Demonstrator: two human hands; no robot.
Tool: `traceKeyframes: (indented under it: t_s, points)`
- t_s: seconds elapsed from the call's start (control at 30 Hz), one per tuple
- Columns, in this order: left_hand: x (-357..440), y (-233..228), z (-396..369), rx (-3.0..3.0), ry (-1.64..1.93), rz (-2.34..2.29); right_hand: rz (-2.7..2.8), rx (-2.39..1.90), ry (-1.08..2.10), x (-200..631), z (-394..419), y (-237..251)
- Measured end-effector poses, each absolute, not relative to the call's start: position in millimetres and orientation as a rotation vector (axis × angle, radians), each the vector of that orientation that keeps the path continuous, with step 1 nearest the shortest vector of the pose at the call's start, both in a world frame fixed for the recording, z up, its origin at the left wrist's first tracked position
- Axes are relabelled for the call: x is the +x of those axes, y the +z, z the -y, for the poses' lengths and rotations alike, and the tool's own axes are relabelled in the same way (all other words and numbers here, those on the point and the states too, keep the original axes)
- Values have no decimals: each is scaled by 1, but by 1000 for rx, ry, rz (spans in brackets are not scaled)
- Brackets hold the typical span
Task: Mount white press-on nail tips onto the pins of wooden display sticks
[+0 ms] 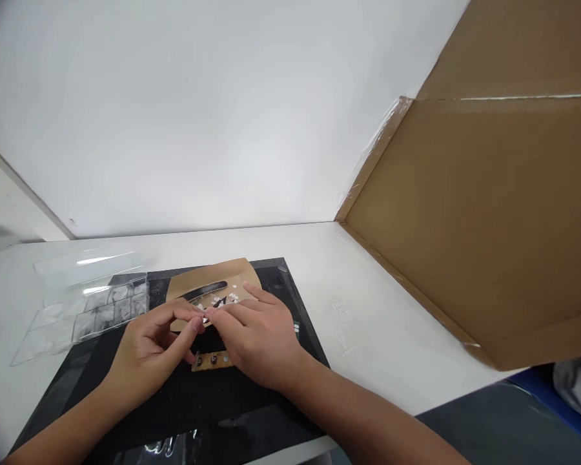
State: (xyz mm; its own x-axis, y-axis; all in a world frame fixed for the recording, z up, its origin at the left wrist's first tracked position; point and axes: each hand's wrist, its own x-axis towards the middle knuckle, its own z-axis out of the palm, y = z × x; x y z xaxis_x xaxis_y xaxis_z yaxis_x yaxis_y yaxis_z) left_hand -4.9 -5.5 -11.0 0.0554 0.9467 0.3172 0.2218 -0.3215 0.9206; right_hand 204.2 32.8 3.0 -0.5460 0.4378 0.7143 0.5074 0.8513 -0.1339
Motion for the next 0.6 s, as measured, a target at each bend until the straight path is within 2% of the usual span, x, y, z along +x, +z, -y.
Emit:
traceKeyframes:
  t_s: [0.27, 0.6]
  points:
    - [-8, -11, 1, 1669, 1294, -1217, 2194, -659, -56, 203, -34, 3]
    - [-8, -8, 4, 1600, 1273, -1236, 2088, -628, 494, 204, -38, 8]
